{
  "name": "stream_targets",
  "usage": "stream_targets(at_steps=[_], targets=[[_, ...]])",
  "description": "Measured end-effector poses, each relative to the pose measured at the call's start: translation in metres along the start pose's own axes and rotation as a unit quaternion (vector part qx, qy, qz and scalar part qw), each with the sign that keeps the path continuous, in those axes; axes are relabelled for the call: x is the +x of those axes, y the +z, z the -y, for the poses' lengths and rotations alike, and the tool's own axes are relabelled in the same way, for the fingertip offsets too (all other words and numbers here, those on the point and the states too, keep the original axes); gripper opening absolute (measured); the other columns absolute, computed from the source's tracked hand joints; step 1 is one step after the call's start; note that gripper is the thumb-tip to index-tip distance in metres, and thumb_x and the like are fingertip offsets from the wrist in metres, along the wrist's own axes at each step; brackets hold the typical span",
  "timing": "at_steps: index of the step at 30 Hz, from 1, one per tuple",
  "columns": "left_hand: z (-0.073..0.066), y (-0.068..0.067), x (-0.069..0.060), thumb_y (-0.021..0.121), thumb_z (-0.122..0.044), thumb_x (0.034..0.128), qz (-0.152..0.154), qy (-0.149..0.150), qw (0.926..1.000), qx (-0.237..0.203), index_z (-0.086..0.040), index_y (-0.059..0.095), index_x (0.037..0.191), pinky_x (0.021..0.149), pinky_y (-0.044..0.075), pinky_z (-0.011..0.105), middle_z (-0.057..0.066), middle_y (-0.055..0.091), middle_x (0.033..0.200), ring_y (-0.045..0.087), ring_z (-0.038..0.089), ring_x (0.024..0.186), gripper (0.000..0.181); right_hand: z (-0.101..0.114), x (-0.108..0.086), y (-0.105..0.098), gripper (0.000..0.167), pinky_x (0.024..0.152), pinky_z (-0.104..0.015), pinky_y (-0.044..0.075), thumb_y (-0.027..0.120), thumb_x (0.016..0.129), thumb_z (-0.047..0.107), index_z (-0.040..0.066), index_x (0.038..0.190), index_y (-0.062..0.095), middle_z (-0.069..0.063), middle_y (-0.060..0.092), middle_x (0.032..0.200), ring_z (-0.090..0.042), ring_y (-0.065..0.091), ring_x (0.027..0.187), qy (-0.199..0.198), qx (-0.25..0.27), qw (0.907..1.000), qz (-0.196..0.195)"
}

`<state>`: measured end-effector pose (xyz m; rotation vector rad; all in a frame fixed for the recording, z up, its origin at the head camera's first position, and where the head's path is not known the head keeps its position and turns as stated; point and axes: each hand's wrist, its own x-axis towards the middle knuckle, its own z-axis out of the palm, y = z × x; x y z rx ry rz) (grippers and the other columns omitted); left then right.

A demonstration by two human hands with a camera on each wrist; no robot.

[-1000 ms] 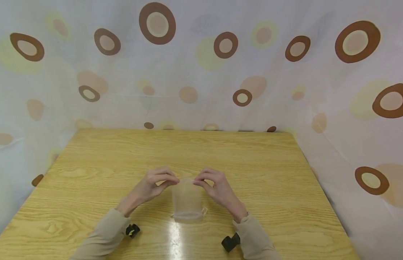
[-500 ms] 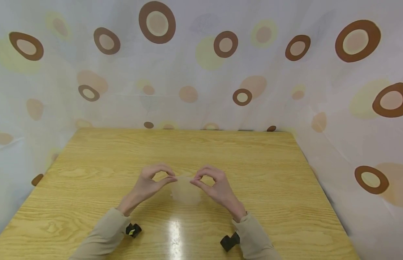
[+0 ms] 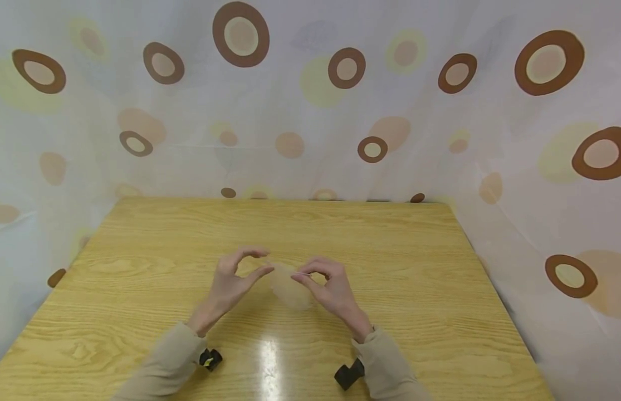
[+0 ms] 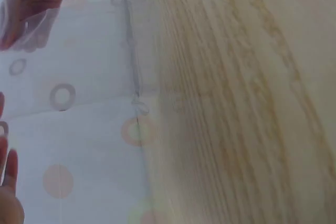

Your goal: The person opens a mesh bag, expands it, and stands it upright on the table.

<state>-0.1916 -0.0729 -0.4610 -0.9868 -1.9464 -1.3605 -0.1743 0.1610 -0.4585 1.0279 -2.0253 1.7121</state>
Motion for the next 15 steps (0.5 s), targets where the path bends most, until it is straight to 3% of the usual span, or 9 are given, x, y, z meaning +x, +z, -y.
stream_targets(at_steps=[3, 7, 11, 15], targets=[[-0.002, 0.004, 0.0, 0.089, 0.001, 0.0703, -0.014, 0.039, 0.9982, 0.044, -0.003, 0.067, 0.1, 0.088, 0.051, 0.023, 0.012, 0.063, 0.102, 0.06, 0.025, 0.097, 0.037, 0.001, 0.001, 0.003, 0.016, 0.074, -0.023, 0.061, 0.069, 0.083, -0.018, -0.002, 0.085, 0.072, -0.018, 0.069, 0.081, -0.007, 0.067, 0.081, 0.0, 0.007, 0.9999, -0.014], [-0.004, 0.009, 0.0, 0.088, -0.013, 0.0761, 0.002, 0.087, 0.9938, 0.07, -0.005, 0.073, 0.1, 0.085, 0.047, 0.029, 0.011, 0.056, 0.103, 0.051, 0.022, 0.097, 0.029, 0.005, 0.001, 0.004, 0.016, 0.08, -0.024, 0.061, 0.067, 0.086, -0.016, -0.001, 0.085, 0.071, 0.0, 0.073, 0.093, -0.008, 0.07, 0.09, 0.041, 0.035, 0.998, -0.032], [-0.003, 0.012, -0.001, 0.084, -0.026, 0.0813, 0.005, 0.085, 0.9932, 0.079, -0.006, 0.077, 0.104, 0.086, 0.044, 0.033, 0.013, 0.055, 0.107, 0.047, 0.023, 0.1, 0.031, 0.008, 0.001, 0.005, 0.008, 0.08, -0.025, 0.062, 0.065, 0.091, -0.011, -0.007, 0.091, 0.072, 0.012, 0.074, 0.104, -0.01, 0.073, 0.092, 0.07, 0.063, 0.9948, -0.038], [-0.003, 0.015, -0.001, 0.085, -0.022, 0.0795, 0.003, 0.081, 0.9946, 0.065, -0.002, 0.077, 0.105, 0.086, 0.047, 0.033, 0.014, 0.056, 0.106, 0.05, 0.024, 0.099, 0.034, 0.007, 0.002, 0.006, 0.012, 0.083, -0.027, 0.062, 0.06, 0.094, -0.01, -0.014, 0.1, 0.07, 0.011, 0.076, 0.108, -0.008, 0.074, 0.093, 0.059, 0.097, 0.9933, -0.024]])
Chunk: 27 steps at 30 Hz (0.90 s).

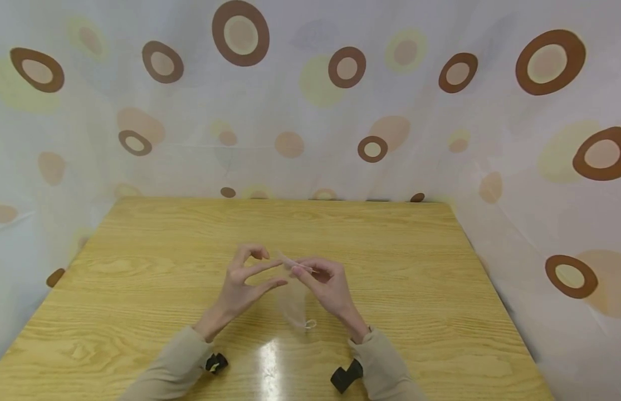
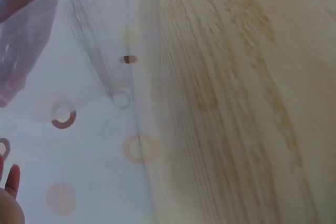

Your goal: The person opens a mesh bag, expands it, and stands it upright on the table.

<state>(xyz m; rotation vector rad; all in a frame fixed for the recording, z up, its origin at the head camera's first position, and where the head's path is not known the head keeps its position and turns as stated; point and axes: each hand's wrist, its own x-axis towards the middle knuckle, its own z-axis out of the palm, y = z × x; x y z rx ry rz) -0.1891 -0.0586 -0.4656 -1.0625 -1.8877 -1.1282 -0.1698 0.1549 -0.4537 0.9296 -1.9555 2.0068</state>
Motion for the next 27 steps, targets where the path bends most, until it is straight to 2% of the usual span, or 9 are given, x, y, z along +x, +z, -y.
stream_targets(at_steps=[5, 9, 14, 16, 19, 21, 23, 25, 27], targets=[[-0.0026, 0.0025, 0.0032, 0.087, -0.005, 0.074, -0.001, 0.003, 0.999, -0.044, 0.002, 0.075, 0.107, 0.085, 0.058, 0.033, 0.014, 0.065, 0.105, 0.063, 0.024, 0.096, 0.036, -0.0011, 0.0012, 0.0014, 0.017, 0.085, -0.028, 0.062, 0.055, 0.098, -0.009, -0.009, 0.105, 0.071, 0.007, 0.074, 0.116, -0.01, 0.071, 0.106, -0.021, 0.046, 0.9982, 0.032], [-0.0058, 0.0035, 0.0062, 0.085, 0.007, 0.071, 0.003, 0.009, 0.9976, -0.069, 0.001, 0.077, 0.099, 0.081, 0.062, 0.032, 0.013, 0.072, 0.098, 0.07, 0.025, 0.088, 0.03, -0.0008, 0.0011, 0.0037, 0.018, 0.084, -0.029, 0.062, 0.055, 0.099, -0.006, 0.0, 0.102, 0.072, 0.004, 0.07, 0.113, -0.009, 0.068, 0.107, -0.012, 0.061, 0.9972, 0.041], [-0.0078, 0.0034, 0.0069, 0.081, 0.017, 0.0684, 0.0, 0.013, 0.9967, -0.081, 0.003, 0.077, 0.091, 0.075, 0.061, 0.022, 0.014, 0.074, 0.088, 0.072, 0.025, 0.079, 0.027, -0.0008, 0.0013, 0.006, 0.014, 0.085, -0.038, 0.063, 0.054, 0.1, -0.005, -0.006, 0.104, 0.068, -0.002, 0.068, 0.109, -0.012, 0.069, 0.103, -0.007, 0.08, 0.9954, 0.053], [-0.0079, 0.0035, 0.0066, 0.081, 0.018, 0.0673, -0.004, 0.015, 0.9967, -0.08, 0.003, 0.077, 0.089, 0.073, 0.06, 0.02, 0.014, 0.073, 0.086, 0.072, 0.024, 0.076, 0.027, -0.001, 0.0013, 0.0054, 0.019, 0.086, -0.04, 0.063, 0.049, 0.103, -0.003, -0.006, 0.105, 0.067, -0.001, 0.069, 0.109, -0.013, 0.071, 0.103, -0.006, 0.103, 0.9927, 0.062], [-0.0078, 0.0041, 0.006, 0.082, 0.018, 0.0655, -0.013, 0.014, 0.9963, -0.083, 0.004, 0.077, 0.088, 0.07, 0.06, 0.018, 0.014, 0.072, 0.084, 0.071, 0.023, 0.072, 0.027, -0.0011, 0.0018, 0.0031, 0.034, 0.088, -0.04, 0.062, 0.036, 0.109, 0.003, 0.0, 0.108, 0.07, 0.0, 0.072, 0.108, -0.014, 0.071, 0.104, 0.024, 0.18, 0.9812, 0.066], [-0.0079, 0.0042, 0.0053, 0.082, 0.018, 0.0647, -0.021, 0.007, 0.9961, -0.085, 0.004, 0.076, 0.088, 0.07, 0.06, 0.018, 0.014, 0.072, 0.082, 0.071, 0.022, 0.07, 0.027, -0.0018, 0.0019, 0.0007, 0.045, 0.09, -0.04, 0.062, 0.027, 0.111, 0.007, 0.006, 0.108, 0.072, 0.0, 0.074, 0.108, -0.014, 0.071, 0.105, 0.057, 0.243, 0.9661, 0.066], [-0.0086, 0.0038, 0.005, 0.083, 0.017, 0.0649, -0.027, -0.002, 0.9957, -0.089, 0.004, 0.075, 0.087, 0.07, 0.06, 0.018, 0.014, 0.073, 0.081, 0.071, 0.022, 0.069, 0.027, -0.0019, 0.0015, -0.0013, 0.047, 0.09, -0.04, 0.062, 0.026, 0.111, 0.008, 0.01, 0.109, 0.073, 0.0, 0.075, 0.107, -0.014, 0.072, 0.102, 0.097, 0.285, 0.9519, 0.059], [-0.0092, 0.0031, 0.0048, 0.083, 0.016, 0.0659, -0.029, -0.011, 0.9956, -0.089, 0.003, 0.075, 0.087, 0.071, 0.06, 0.018, 0.014, 0.074, 0.08, 0.072, 0.022, 0.069, 0.025, -0.0017, 0.0013, -0.0024, 0.041, 0.089, -0.039, 0.062, 0.033, 0.11, 0.006, 0.012, 0.11, 0.074, 0.0, 0.076, 0.104, -0.014, 0.073, 0.098, 0.134, 0.285, 0.9474, 0.058], [-0.0092, 0.0027, 0.0048, 0.083, 0.015, 0.0665, -0.028, -0.011, 0.9961, -0.083, 0.002, 0.075, 0.086, 0.072, 0.06, 0.018, 0.014, 0.075, 0.079, 0.073, 0.021, 0.069, 0.025, -0.0009, 0.0009, -0.0022, 0.034, 0.088, -0.039, 0.062, 0.041, 0.108, 0.004, 0.013, 0.11, 0.074, 0.0, 0.076, 0.102, -0.014, 0.073, 0.096, 0.159, 0.261, 0.9503, 0.058]])
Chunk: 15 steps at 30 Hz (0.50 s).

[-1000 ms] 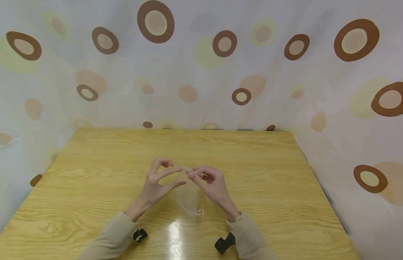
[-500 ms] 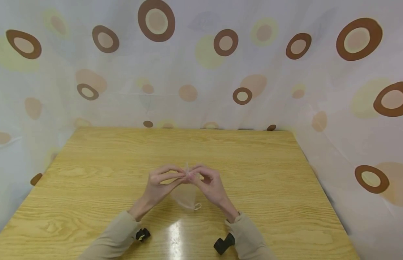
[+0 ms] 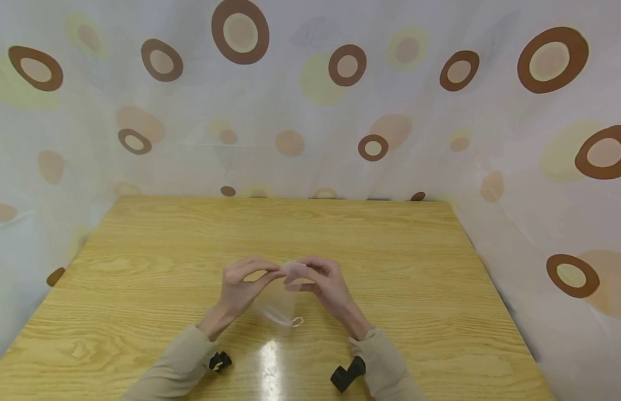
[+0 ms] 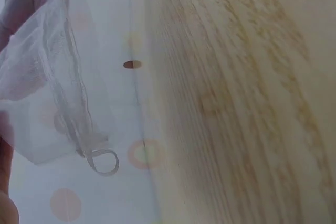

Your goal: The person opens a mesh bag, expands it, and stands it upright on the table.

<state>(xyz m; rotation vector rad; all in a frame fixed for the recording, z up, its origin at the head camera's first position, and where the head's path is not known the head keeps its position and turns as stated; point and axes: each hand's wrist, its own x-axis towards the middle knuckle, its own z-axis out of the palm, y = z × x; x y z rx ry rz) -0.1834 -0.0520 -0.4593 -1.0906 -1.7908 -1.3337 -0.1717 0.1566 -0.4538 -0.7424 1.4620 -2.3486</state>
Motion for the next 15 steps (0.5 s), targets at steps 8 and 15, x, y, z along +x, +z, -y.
stream_targets(at_steps=[8, 15], targets=[[0.0007, -0.0001, 0.0008, 0.08, 0.016, 0.0696, 0.045, 0.04, 0.9973, 0.042, 0.004, 0.077, 0.092, 0.074, 0.06, 0.017, 0.015, 0.077, 0.084, 0.076, 0.021, 0.073, 0.025, 0.0012, 0.0006, 0.0079, 0.019, 0.092, -0.043, 0.061, 0.059, 0.101, 0.006, 0.015, 0.106, 0.075, 0.001, 0.078, 0.102, -0.015, 0.075, 0.097, 0.036, -0.085, 0.9937, -0.063], [-0.0021, -0.004, 0.0019, 0.079, 0.009, 0.0764, 0.106, 0.048, 0.9878, 0.104, 0.002, 0.077, 0.096, 0.078, 0.059, 0.016, 0.014, 0.078, 0.09, 0.077, 0.02, 0.08, 0.021, 0.0015, 0.0004, 0.0093, 0.012, 0.089, -0.045, 0.061, 0.063, 0.098, 0.005, 0.005, 0.105, 0.073, 0.0, 0.077, 0.098, -0.015, 0.075, 0.092, 0.023, -0.127, 0.9883, -0.081]])
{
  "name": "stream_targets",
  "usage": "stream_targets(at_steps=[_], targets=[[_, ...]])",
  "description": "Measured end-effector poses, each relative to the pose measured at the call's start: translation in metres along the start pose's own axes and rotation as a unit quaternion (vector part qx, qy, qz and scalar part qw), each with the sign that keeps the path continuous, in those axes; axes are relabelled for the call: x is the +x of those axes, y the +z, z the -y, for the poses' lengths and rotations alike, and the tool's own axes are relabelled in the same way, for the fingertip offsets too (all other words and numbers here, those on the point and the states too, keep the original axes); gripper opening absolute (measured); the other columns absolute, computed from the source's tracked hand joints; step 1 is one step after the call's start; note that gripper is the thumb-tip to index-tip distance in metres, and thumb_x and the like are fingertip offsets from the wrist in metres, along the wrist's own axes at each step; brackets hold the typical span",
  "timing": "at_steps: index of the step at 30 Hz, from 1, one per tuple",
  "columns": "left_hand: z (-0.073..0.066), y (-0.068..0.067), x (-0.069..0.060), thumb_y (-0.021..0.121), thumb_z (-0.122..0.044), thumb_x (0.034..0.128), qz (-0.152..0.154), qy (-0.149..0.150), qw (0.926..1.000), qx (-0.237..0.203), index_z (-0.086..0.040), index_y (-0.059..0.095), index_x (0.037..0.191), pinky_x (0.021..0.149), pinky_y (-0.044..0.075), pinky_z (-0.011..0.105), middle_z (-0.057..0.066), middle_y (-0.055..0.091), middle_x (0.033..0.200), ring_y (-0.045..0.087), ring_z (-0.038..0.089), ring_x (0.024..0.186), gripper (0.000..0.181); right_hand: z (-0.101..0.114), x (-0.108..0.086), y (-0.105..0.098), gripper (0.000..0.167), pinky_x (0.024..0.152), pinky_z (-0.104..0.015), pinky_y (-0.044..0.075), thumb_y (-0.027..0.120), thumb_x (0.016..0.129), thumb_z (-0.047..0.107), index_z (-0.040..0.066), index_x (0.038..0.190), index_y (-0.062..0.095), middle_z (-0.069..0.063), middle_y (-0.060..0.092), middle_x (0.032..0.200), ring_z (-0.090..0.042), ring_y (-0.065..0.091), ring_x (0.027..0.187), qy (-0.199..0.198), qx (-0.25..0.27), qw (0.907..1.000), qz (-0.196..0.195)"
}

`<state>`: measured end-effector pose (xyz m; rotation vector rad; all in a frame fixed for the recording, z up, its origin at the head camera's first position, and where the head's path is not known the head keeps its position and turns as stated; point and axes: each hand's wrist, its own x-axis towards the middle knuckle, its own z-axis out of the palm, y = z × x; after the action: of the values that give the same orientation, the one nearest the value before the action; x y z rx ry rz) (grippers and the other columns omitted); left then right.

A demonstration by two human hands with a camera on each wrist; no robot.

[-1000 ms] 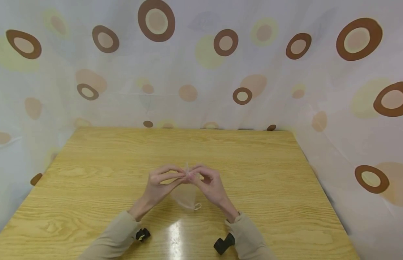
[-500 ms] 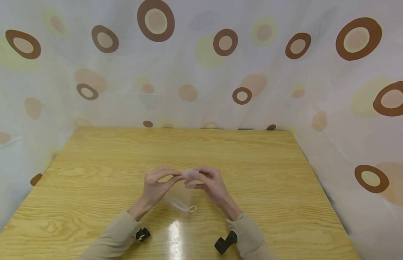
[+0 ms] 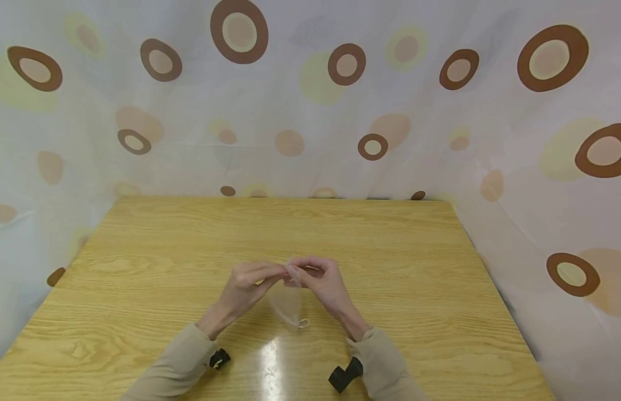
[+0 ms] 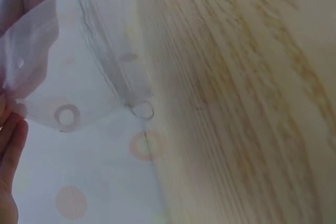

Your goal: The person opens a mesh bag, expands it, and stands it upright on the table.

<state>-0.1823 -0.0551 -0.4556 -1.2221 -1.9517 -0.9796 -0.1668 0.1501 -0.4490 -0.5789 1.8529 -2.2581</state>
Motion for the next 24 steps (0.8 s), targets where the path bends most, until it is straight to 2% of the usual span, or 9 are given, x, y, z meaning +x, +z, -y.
stream_targets(at_steps=[3, 6, 11, 15, 19, 24], targets=[[0.0011, -0.0001, -0.0009, 0.079, 0.006, 0.078, 0.015, 0.012, 0.9998, 0.011, 0.001, 0.078, 0.098, 0.079, 0.06, 0.017, 0.012, 0.079, 0.091, 0.077, 0.019, 0.082, 0.021, 0.0009, 0.0002, 0.0003, 0.015, 0.087, -0.045, 0.062, 0.064, 0.098, 0.005, -0.004, 0.106, 0.072, -0.001, 0.077, 0.099, -0.016, 0.075, 0.091, -0.003, -0.008, 1.0, 0.004], [0.0022, 0.0003, -0.0016, 0.079, 0.006, 0.0781, 0.021, 0.023, 0.9994, 0.012, 0.0, 0.077, 0.099, 0.079, 0.06, 0.018, 0.011, 0.079, 0.092, 0.077, 0.019, 0.083, 0.021, 0.0016, 0.0002, 0.0009, 0.019, 0.085, -0.043, 0.062, 0.064, 0.098, 0.005, -0.012, 0.106, 0.069, 0.002, 0.076, 0.098, -0.015, 0.075, 0.088, -0.018, -0.043, 0.9989, 0.002], [0.0024, -0.0001, -0.0002, 0.078, 0.009, 0.0779, 0.019, 0.028, 0.9994, 0.007, 0.001, 0.077, 0.099, 0.079, 0.06, 0.019, 0.011, 0.079, 0.092, 0.077, 0.019, 0.083, 0.022, 0.0025, -0.0004, 0.0029, 0.021, 0.083, -0.038, 0.063, 0.064, 0.098, 0.005, -0.015, 0.103, 0.068, 0.009, 0.074, 0.095, -0.01, 0.074, 0.086, -0.048, -0.105, 0.9932, -0.015], [0.0032, -0.0006, 0.0013, 0.079, 0.01, 0.0758, 0.001, 0.027, 0.9996, 0.009, 0.0, 0.077, 0.096, 0.078, 0.06, 0.018, 0.01, 0.079, 0.09, 0.077, 0.019, 0.081, 0.023, 0.0023, -0.0017, 0.0031, 0.027, 0.085, -0.037, 0.063, 0.065, 0.098, 0.008, -0.016, 0.11, 0.066, 0.008, 0.075, 0.1, -0.011, 0.075, 0.089, -0.027, -0.082, 0.9961, -0.018], [0.0038, -0.0001, 0.0012, 0.08, 0.007, 0.0758, -0.012, 0.022, 0.9996, 0.013, 0.0, 0.077, 0.093, 0.079, 0.06, 0.018, 0.01, 0.078, 0.09, 0.076, 0.019, 0.082, 0.019, 0.0006, -0.002, 0.002, 0.029, 0.087, -0.038, 0.062, 0.065, 0.098, 0.007, -0.016, 0.115, 0.064, 0.005, 0.075, 0.105, -0.013, 0.075, 0.093, -0.019, -0.044, 0.9988, -0.003], [0.0031, 0.0016, 0.0002, 0.081, 0.004, 0.0772, -0.01, 0.016, 0.9992, 0.036, -0.001, 0.077, 0.093, 0.082, 0.059, 0.018, 0.008, 0.075, 0.093, 0.073, 0.018, 0.086, 0.017, -0.0009, -0.0004, 0.0014, 0.013, 0.087, -0.037, 0.063, 0.063, 0.098, 0.003, 0.002, 0.107, 0.073, 0.002, 0.075, 0.103, -0.013, 0.075, 0.093, -0.032, -0.007, 0.9994, 0.007]])
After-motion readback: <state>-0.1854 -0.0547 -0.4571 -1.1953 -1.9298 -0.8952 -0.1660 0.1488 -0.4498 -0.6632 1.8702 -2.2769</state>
